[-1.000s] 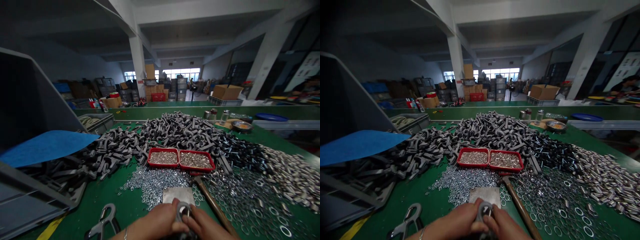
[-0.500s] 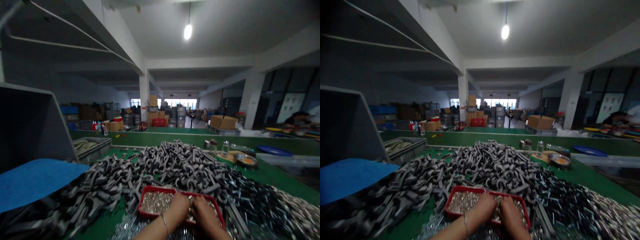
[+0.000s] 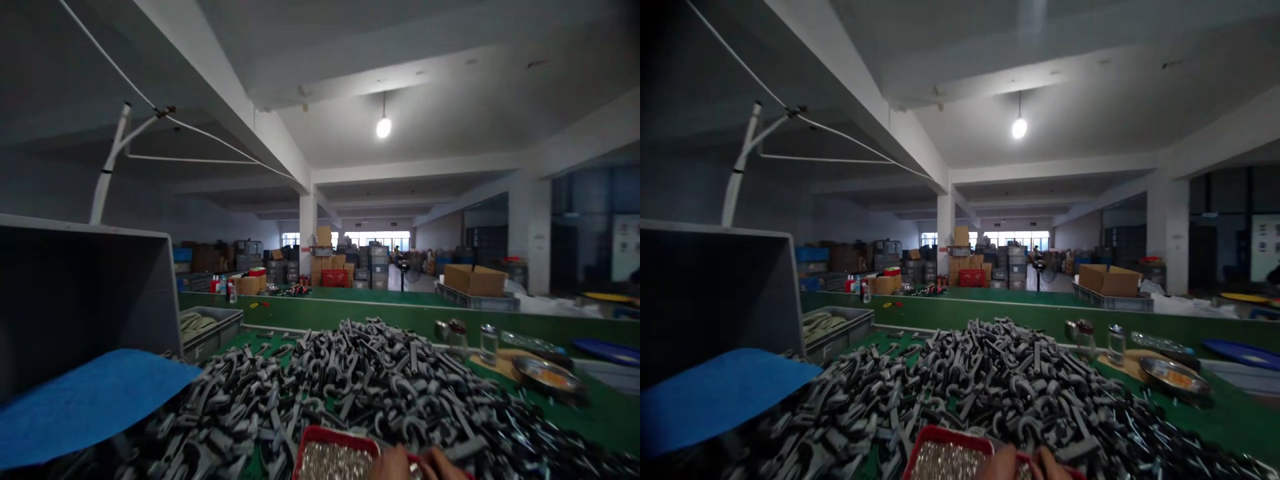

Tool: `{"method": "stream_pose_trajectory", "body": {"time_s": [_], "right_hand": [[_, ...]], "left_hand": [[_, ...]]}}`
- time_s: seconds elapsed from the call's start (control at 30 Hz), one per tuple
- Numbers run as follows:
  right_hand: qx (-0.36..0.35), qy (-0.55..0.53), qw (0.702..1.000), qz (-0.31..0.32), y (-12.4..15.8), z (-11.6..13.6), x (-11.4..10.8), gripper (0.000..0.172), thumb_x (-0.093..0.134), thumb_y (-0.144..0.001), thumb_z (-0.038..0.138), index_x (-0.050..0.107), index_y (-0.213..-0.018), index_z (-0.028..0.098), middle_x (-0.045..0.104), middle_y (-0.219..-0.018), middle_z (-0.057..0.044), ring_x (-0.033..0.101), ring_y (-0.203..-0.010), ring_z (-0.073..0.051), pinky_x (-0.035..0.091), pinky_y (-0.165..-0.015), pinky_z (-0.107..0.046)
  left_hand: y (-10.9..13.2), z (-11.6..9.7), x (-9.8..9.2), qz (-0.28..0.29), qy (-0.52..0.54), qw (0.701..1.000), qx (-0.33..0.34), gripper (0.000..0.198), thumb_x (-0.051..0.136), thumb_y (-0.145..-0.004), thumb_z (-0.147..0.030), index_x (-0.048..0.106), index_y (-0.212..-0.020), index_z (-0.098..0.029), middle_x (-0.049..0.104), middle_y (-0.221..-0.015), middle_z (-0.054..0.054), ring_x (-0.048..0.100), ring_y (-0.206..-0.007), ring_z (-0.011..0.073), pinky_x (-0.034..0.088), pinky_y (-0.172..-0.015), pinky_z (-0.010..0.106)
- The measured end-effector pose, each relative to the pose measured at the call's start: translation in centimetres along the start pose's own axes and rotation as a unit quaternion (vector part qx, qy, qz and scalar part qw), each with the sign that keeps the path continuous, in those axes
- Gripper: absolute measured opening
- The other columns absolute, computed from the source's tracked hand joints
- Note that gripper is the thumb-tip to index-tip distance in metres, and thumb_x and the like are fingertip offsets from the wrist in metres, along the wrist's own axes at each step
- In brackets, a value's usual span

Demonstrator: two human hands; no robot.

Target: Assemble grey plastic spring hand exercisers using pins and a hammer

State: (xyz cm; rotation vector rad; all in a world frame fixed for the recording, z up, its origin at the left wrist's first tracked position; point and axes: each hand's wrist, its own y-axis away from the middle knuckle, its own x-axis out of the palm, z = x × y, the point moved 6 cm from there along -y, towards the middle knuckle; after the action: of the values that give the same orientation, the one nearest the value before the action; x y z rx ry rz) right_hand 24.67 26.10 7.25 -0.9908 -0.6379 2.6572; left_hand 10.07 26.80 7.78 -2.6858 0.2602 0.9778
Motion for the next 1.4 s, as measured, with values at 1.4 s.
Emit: {"method": "stream_pose_trajectory", "body": {"time_s": [1.4], "right_hand": [[0.058, 0.332, 0.894, 0.296, 19.8, -2.3, -1.1, 0.015, 0.059, -0.084, 0.032, 0.060, -0.086, 0.017, 0.068, -0.089, -0.020, 0.065, -0.084, -0.037, 0.047, -0.066, -0.041]], "left_hand": [[22.0, 6.4, 3.5, 0.089, -0.266, 0.949, 0.142, 0.025, 0.044, -0.099, -0.017, 0.064, -0.085, -0.015, 0.066, -0.090, 0.007, 0.060, -0.087, 0.0233, 0.045, -0.080, 0.038]]}}
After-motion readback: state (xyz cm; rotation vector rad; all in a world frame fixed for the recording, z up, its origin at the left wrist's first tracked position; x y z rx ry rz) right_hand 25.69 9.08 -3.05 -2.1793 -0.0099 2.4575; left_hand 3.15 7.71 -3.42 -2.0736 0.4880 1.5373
